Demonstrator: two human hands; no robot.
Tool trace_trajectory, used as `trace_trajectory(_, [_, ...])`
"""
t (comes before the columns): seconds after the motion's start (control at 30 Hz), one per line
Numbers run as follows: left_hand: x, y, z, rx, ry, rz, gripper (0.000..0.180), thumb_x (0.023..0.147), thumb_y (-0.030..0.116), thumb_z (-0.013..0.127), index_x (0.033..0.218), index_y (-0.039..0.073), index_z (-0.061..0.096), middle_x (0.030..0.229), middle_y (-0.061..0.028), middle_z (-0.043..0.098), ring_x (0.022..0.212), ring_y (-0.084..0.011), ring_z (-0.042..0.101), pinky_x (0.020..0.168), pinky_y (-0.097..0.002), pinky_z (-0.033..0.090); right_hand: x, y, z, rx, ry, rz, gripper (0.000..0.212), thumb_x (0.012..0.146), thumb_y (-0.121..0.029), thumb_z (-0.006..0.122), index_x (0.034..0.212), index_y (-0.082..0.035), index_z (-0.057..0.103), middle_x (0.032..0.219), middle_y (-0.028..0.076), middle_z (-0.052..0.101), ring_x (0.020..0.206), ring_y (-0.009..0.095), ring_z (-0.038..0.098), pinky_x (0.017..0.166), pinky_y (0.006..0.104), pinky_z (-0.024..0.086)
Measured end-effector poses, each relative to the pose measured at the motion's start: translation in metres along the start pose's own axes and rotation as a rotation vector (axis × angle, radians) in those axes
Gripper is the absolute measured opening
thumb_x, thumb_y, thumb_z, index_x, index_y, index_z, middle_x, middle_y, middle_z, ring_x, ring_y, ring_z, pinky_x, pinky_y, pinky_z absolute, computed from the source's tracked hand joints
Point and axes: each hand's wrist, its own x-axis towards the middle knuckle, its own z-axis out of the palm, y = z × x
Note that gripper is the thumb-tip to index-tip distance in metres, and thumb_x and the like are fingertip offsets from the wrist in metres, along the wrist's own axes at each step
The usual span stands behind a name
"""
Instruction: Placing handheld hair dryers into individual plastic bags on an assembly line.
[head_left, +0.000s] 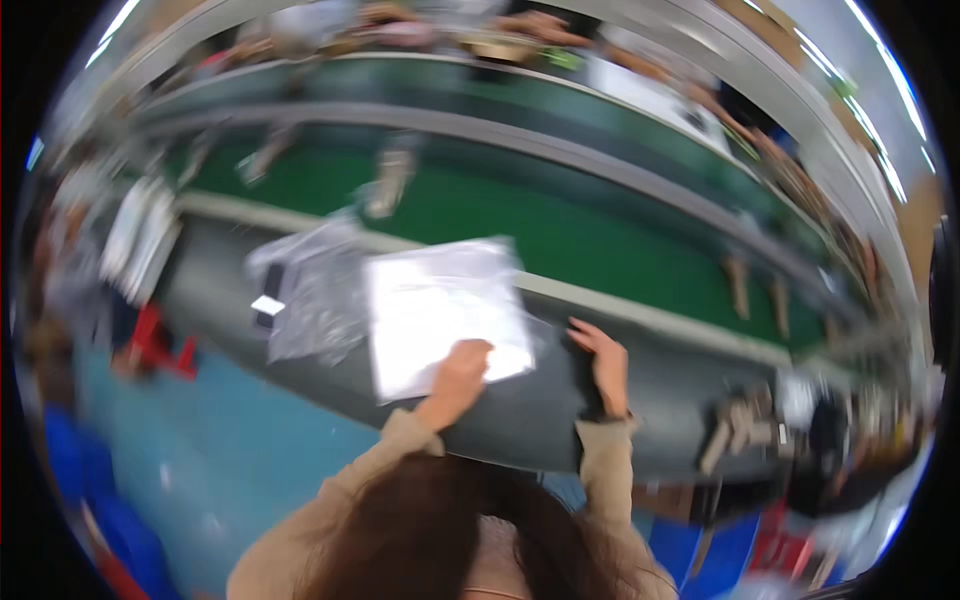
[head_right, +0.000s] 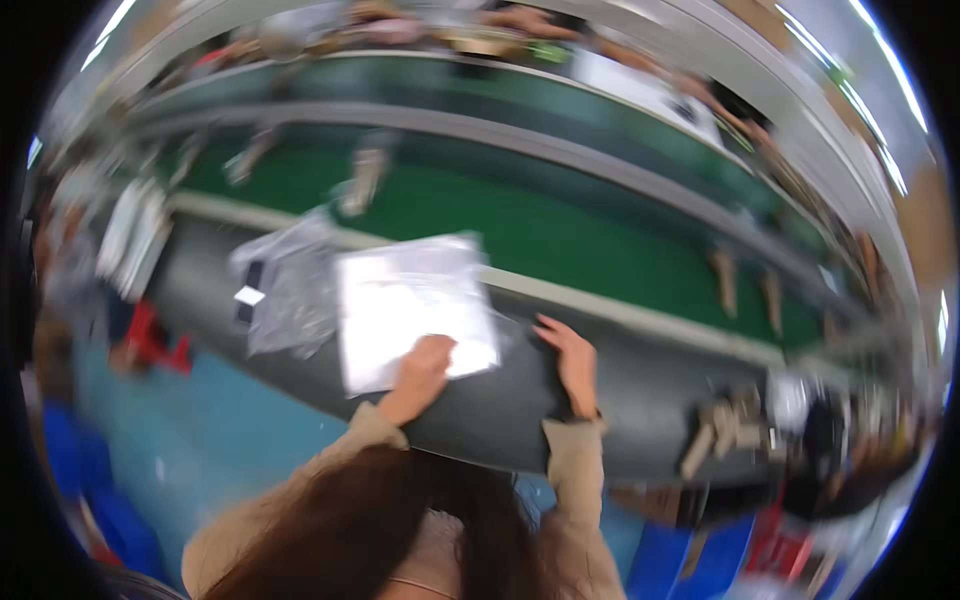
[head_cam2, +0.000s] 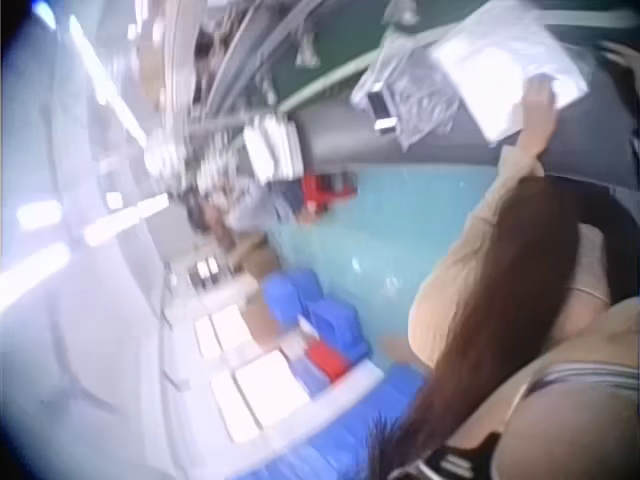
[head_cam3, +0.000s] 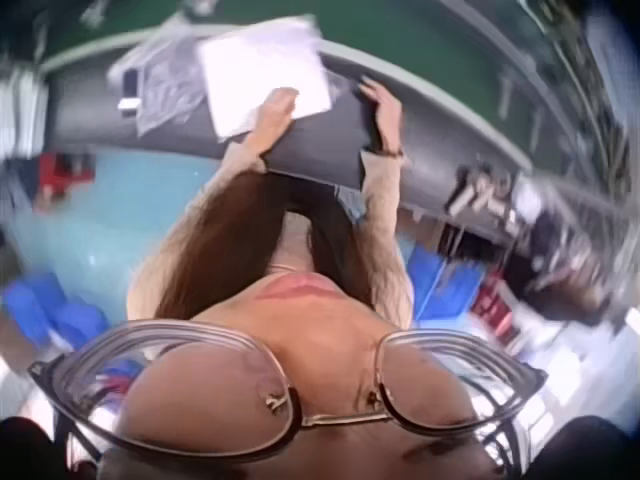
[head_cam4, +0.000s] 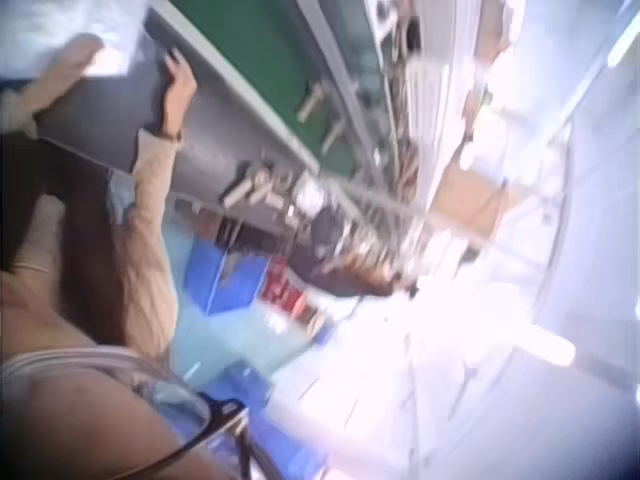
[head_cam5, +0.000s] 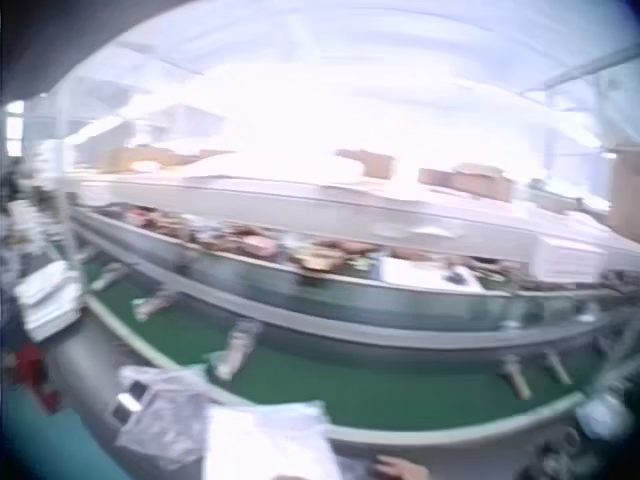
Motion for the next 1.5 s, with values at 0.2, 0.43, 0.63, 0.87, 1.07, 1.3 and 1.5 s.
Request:
trace_trajectory(0.2, [0.026,0.021,-0.014,-0.029,-0.083,-0.074,0.021,0.078,-0.004,0.062,0.098,0.001,0.063,0.097,-0.0147,0.063,0.092,-0.0323,0.060,0.080,-0.0384,0.049,0.017,-0.006,-0.056,-0.076,0.040,-0.063,0.037,0.094,-0.017,0.039,0.120,-0.003,0.061,0.117,0.013,0.064,0.085,0.022,0.064,0.080,0.0298,0.049])
trace_trajectory(0.43, [0.030,0.042,-0.031,0.010,-0.159,-0.123,0.027,0.079,-0.003,0.061,0.106,0.001,0.062,0.104,-0.0147,0.061,0.097,-0.0326,0.057,0.084,-0.0391,0.048,0.115,0.043,-0.192,-1.122,0.675,-0.045,0.033,0.086,-0.025,0.059,0.115,-0.010,0.060,0.107,0.017,0.061,0.091,0.035,0.061,0.079,0.0430,0.050])
trace_trajectory(0.63, [0.041,0.045,-0.037,-0.030,-0.189,-0.104,0.030,0.074,-0.003,0.066,0.103,0.003,0.065,0.101,-0.0127,0.064,0.096,-0.0332,0.056,0.085,-0.0386,0.046,0.176,0.108,-0.272,-1.699,0.670,-0.004,0.050,0.077,-0.042,0.066,0.115,-0.011,0.056,0.111,0.013,0.057,0.101,0.035,0.058,0.078,0.0432,0.052])
trace_trajectory(0.87, [0.058,0.050,-0.050,-0.066,-0.192,-0.168,0.029,0.074,-0.001,0.067,0.103,0.004,0.066,0.101,-0.0102,0.065,0.092,-0.0300,0.057,0.081,-0.0365,0.048,0.208,0.137,-0.325,-1.825,0.641,0.217,0.062,0.077,-0.054,0.067,0.112,-0.006,0.051,0.108,0.016,0.058,0.083,0.034,0.066,0.067,0.0444,0.057])
trace_trajectory(1.07, [0.060,0.050,-0.056,-0.041,-0.257,-0.174,0.041,0.073,-0.003,0.065,0.112,0.006,0.062,0.110,-0.0096,0.062,0.095,-0.0292,0.056,0.082,-0.0367,0.048,0.194,0.083,-0.298,-1.547,0.617,0.183,0.056,0.077,-0.040,0.072,0.112,-0.002,0.049,0.108,0.018,0.058,0.089,0.036,0.065,0.068,0.0400,0.056])
trace_trajectory(1.3, [0.067,0.046,-0.063,-0.120,-0.374,-0.203,0.047,0.075,-0.009,0.055,0.119,0.007,0.059,0.116,-0.0102,0.059,0.094,-0.0265,0.055,0.079,-0.0326,0.049,0.074,-0.019,-0.187,-0.181,0.437,-0.185,0.041,0.088,-0.022,0.064,0.121,0.000,0.051,0.117,0.008,0.053,0.098,0.016,0.054,0.084,0.0312,0.045])
trace_trajectory(1.5, [0.071,0.044,-0.063,-0.412,-0.346,-0.279,0.047,0.076,-0.012,0.055,0.119,0.006,0.057,0.107,-0.0092,0.058,0.090,-0.0178,0.059,0.080,-0.0276,0.053,-0.056,-0.075,0.021,0.538,0.469,-0.120,0.056,0.079,-0.027,0.069,0.122,-0.002,0.044,0.112,0.007,0.051,0.105,0.019,0.053,0.093,0.0323,0.043])
